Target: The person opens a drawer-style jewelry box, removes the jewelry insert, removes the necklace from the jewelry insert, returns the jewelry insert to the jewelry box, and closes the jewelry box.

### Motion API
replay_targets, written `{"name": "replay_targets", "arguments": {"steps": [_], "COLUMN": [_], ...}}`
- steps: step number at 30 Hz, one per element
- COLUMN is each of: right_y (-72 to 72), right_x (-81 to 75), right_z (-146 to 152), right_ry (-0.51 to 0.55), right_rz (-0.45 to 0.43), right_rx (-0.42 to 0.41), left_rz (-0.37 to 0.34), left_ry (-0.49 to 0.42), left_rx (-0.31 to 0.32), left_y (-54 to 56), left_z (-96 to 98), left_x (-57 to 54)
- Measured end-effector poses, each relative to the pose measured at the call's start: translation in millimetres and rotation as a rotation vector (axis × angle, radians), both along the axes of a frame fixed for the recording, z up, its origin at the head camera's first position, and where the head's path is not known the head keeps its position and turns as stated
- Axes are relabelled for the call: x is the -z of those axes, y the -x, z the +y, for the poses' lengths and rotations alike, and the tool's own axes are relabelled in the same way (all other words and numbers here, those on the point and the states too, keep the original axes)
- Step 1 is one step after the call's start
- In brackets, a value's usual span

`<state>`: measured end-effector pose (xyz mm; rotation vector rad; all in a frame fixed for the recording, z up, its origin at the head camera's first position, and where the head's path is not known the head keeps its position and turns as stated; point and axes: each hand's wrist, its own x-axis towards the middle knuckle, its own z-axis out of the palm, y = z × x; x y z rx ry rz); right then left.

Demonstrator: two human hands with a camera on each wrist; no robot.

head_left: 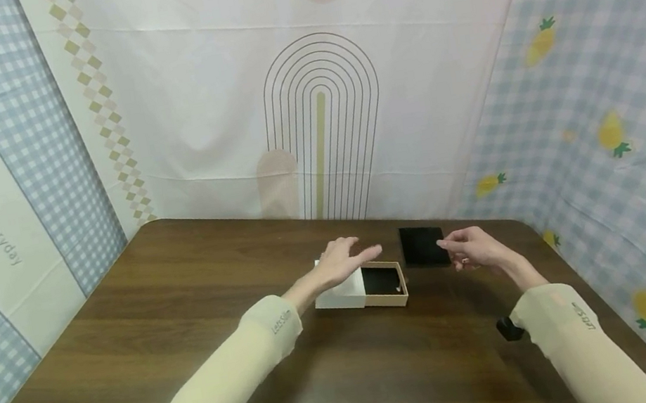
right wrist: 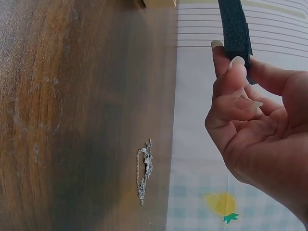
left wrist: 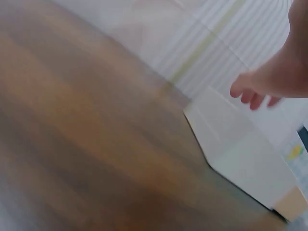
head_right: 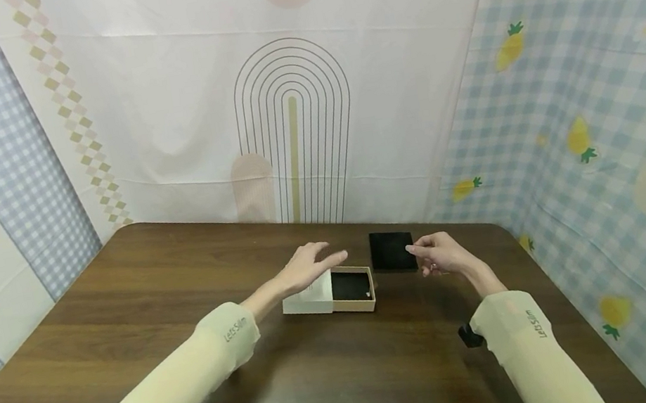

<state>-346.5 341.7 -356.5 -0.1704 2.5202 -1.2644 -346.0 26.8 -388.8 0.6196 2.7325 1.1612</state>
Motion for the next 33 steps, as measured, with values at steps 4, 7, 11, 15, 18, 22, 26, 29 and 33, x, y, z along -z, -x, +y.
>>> {"name": "replay_targets", "arguments": {"steps": [4,7,11,15,18,22,26,29,33], "right_y": [0.0,-1.1,-3.0,-3.9,-3.1,-2.9,-3.1,-3.1,-3.2], "right_x": [0.0,-0.6,-0.9,-1.0,-0.6,2.1,3.9,4.4,3.9], "right_z": [2.3,3.8,4.4,3.8,3.7,5.2,6.5,5.7,3.1], "right_ry": [-0.007,-0.016,-0.018,-0.019,-0.021,-0.023,-0.023,-0.03,-0.04], "right_rz": [0.005,0.005,0.001,-0.001,-0.002,0.004,0.012,0.018,0.021], "right_rx": [0.002,0.004,0.002,0.0,0.009,0.011,0.008,0.003,-0.011], "left_rz": [0.074,0.085,0.07,0.069,0.091,0.108,0.107,0.092,0.059], "left_ry": [0.305,0.426,0.463,0.455,0.446,0.441,0.422,0.404,0.403], "left_rx": [0.119,0.197,0.239,0.263,0.276,0.285,0.296,0.302,0.288], "left_y": [2.1,3.7,6.0,8.6,11.0,13.0,13.7,13.9,12.9], "left_z": [-18.1,-28.8,-38.7,-42.8,-43.3,-42.2,-41.2,-40.7,-39.4], "left_x": [-0.1,1.3,3.8,5.8,6.9,7.5,7.1,6.2,3.6]}}
